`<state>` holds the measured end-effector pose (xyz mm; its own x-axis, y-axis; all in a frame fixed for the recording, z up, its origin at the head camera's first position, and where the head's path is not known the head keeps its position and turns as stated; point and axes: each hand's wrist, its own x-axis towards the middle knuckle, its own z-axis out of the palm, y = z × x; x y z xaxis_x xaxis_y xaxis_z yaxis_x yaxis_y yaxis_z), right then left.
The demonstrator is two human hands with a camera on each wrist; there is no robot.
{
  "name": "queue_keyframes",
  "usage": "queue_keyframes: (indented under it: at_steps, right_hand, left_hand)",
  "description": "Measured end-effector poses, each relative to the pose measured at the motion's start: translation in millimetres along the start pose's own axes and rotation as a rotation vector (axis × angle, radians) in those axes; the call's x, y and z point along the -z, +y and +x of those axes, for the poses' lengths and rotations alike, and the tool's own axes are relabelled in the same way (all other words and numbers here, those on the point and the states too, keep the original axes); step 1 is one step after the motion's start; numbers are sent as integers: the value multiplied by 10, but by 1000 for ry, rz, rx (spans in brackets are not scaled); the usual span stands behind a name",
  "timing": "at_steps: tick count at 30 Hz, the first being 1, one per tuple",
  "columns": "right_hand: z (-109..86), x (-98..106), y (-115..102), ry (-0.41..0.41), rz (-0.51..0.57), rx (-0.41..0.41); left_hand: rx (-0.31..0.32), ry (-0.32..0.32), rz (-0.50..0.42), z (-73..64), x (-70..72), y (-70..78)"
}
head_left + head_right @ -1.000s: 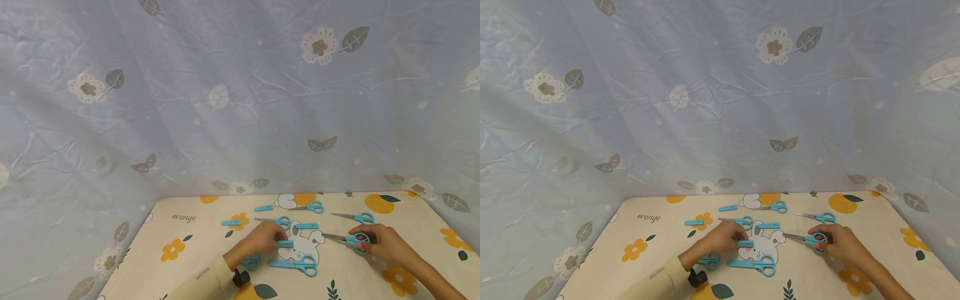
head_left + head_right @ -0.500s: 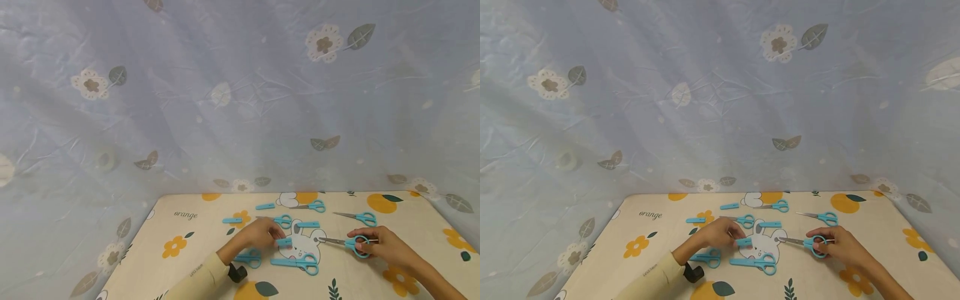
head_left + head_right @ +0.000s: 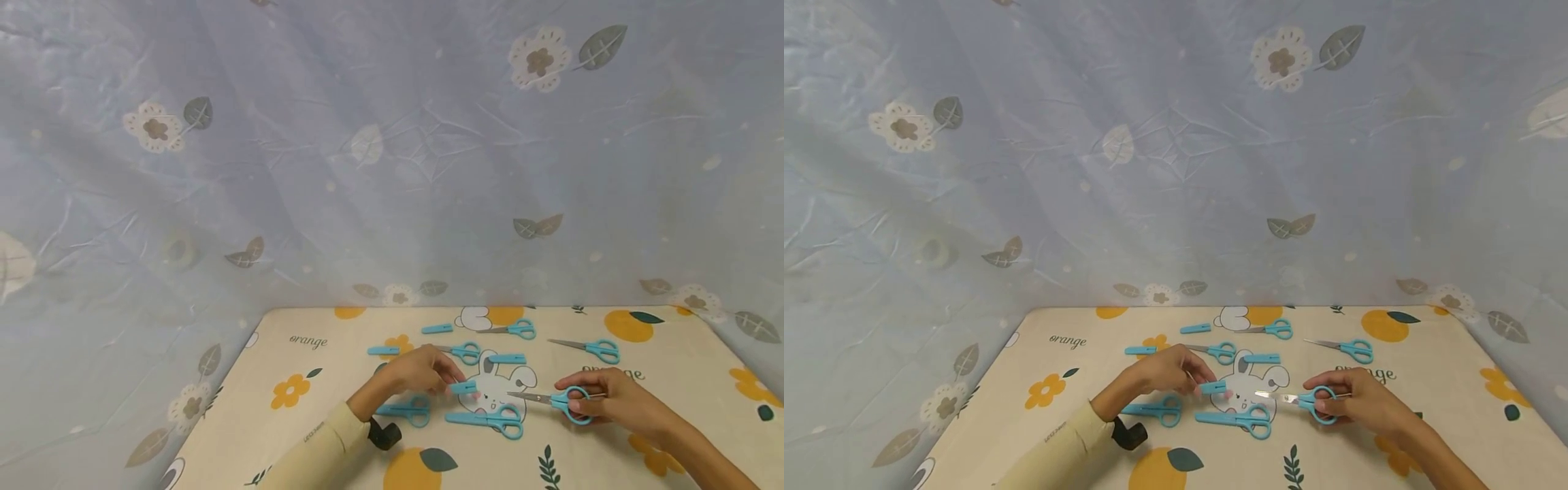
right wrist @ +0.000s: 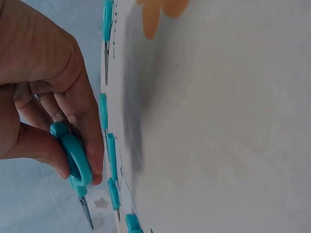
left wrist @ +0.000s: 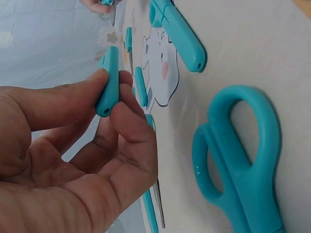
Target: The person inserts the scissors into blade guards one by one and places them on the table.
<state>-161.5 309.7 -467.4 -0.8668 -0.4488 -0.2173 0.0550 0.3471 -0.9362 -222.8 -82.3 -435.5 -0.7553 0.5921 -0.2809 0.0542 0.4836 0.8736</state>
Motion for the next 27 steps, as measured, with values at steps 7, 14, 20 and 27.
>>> queue_keyframes:
  at_steps: [7,14,20,27]
  right_hand:
    - [39,-71,-48,-62,64,15]
    - [69,-139,-63,-113,131,30]
    - [98,-178,-71,-114,142,28]
    - [132,-203,-75,-104,143,9]
  left_hand:
    - [45,-33,-22,-8,25,16]
    - [63,-75,-48,-36,25,40]
    - [52,-108,-82,-42,19,62]
    - [46,-124,-104,-29,9,71]
